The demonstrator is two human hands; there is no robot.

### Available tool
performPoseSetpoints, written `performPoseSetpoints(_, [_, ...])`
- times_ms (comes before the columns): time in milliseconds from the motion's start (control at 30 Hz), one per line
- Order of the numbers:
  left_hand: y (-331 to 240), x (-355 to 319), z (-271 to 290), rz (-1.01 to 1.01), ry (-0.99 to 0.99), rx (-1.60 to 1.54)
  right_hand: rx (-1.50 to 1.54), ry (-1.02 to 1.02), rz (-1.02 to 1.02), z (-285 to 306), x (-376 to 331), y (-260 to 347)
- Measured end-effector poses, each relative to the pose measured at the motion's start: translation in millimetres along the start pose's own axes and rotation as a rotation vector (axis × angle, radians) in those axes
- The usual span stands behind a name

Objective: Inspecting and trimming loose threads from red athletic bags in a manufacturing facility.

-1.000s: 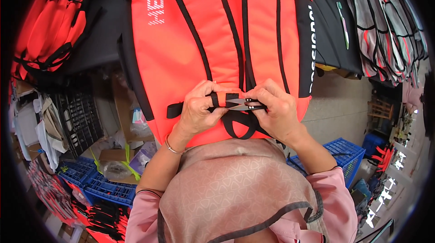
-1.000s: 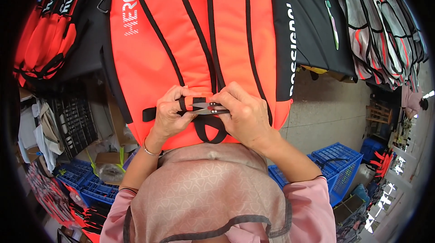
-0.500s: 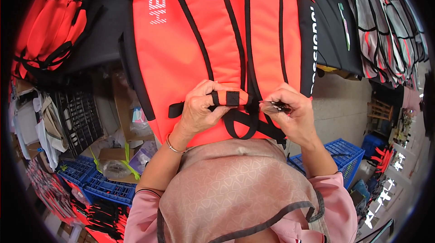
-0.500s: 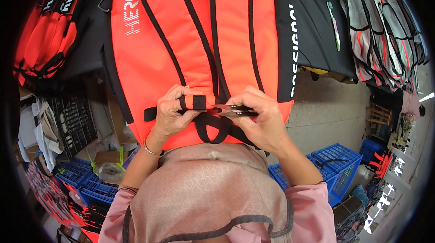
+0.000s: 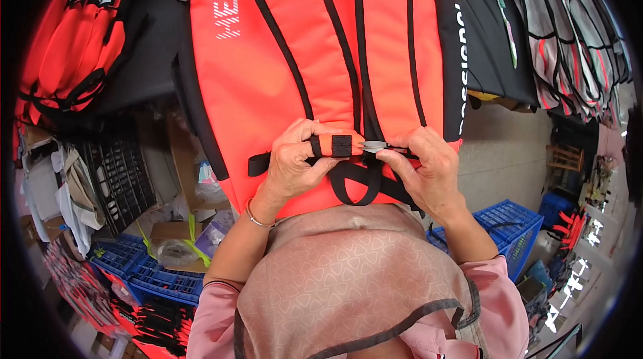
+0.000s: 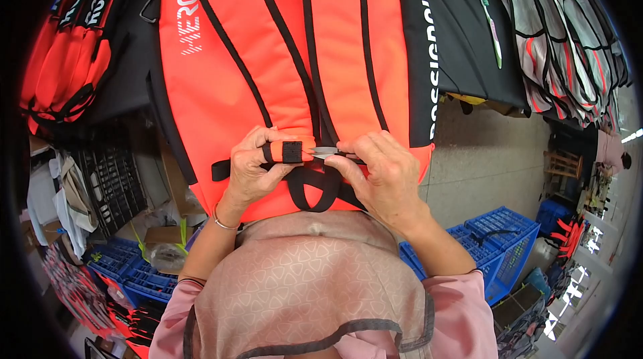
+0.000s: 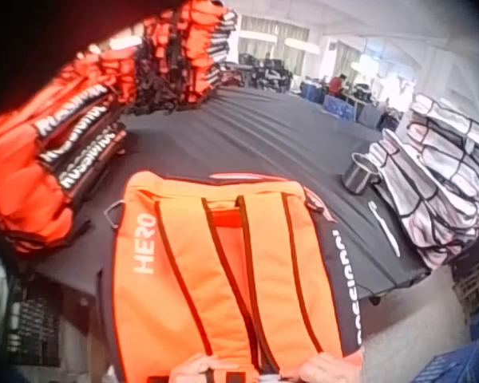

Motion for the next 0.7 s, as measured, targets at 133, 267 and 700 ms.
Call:
performPoseSetpoints(133, [2,-2,1,0.04,-0.007,0.004,0.013,-0.04,0.065,-6,1,-2])
performPoseSetpoints(267, [2,-1,1,0.038,-0.014,0.014,-0.005,-0.047,0.072,-9,2,-2])
performPoseSetpoints(700, [6,-3,-2,0.006,0.01,-0.017,0.501,0.028,-0.371,-25,-6,-20])
Point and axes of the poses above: each hand's wrist, its own x-axis towards the middle knuckle, its own z-axis out of the back of the hand, y = z × x, the point moved 4 cm from there along x, towards the middle knuckle, and after that the axes turned 1 degree about -y, right-handed, at the moved point
